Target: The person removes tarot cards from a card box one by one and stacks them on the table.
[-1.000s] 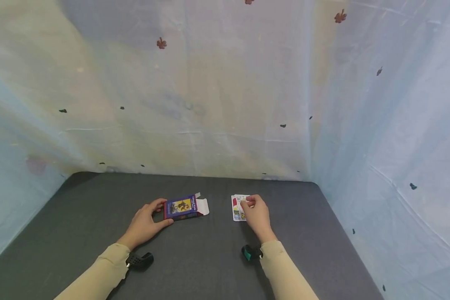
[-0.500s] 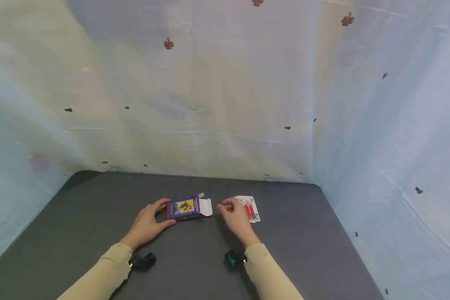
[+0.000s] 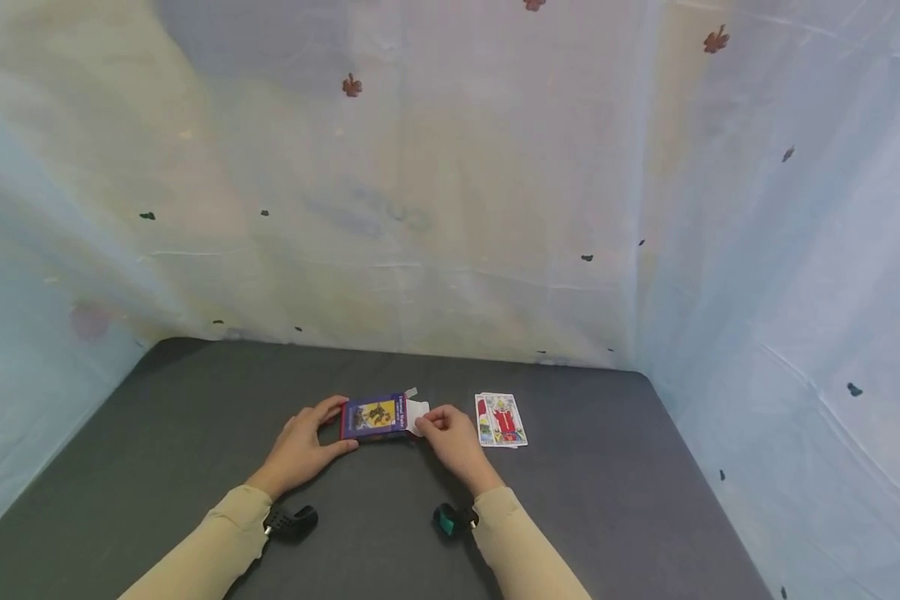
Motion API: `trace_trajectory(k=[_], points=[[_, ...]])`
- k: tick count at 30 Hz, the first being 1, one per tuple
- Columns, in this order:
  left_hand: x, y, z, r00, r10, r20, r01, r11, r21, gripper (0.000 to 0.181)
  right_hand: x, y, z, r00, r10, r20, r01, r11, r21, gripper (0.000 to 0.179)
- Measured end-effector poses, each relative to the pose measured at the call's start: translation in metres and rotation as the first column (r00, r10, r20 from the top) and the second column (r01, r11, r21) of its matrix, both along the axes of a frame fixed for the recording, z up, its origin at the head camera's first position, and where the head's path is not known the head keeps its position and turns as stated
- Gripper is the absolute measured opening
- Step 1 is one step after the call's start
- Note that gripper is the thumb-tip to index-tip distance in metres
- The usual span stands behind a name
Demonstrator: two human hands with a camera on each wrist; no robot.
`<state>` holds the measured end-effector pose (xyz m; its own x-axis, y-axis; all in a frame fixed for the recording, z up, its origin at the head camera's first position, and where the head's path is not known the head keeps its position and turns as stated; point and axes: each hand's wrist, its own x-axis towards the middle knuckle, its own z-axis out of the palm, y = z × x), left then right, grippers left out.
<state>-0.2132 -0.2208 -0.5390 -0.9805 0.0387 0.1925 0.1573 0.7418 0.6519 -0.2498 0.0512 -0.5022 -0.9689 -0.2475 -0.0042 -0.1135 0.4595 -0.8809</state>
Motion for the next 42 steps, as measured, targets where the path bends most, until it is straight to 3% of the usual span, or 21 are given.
trace_trajectory(k=[9, 15, 24, 31, 42], points=[[0.003, -0.005, -0.002, 1.000, 0.007, -0.008, -0.008, 1.000, -0.027, 0.075, 0.007, -0.009, -0.001, 0.989, 0.105, 0.101, -0.105, 0.994, -0.004, 0.029], [0.004, -0.007, -0.001, 1.000, -0.009, -0.023, 0.008, 0.999, -0.036, 0.076, 0.006, -0.015, 0.003, 0.992, 0.083, 0.093, -0.086, 0.996, 0.029, 0.034], [0.005, -0.008, -0.003, 0.999, -0.028, -0.018, 0.027, 0.999, -0.046, 0.077, 0.001, -0.022, 0.007, 0.991, 0.092, 0.098, -0.101, 0.990, 0.093, 0.019], [0.004, -0.002, 0.003, 0.999, -0.039, -0.031, 0.038, 0.999, -0.030, 0.074, -0.002, -0.020, 0.010, 0.997, 0.043, 0.060, -0.054, 0.980, 0.191, 0.016], [0.004, -0.001, 0.000, 0.999, -0.036, -0.024, 0.035, 0.999, -0.021, 0.075, 0.002, -0.018, 0.012, 0.993, 0.026, 0.115, -0.045, 0.986, 0.161, 0.024]])
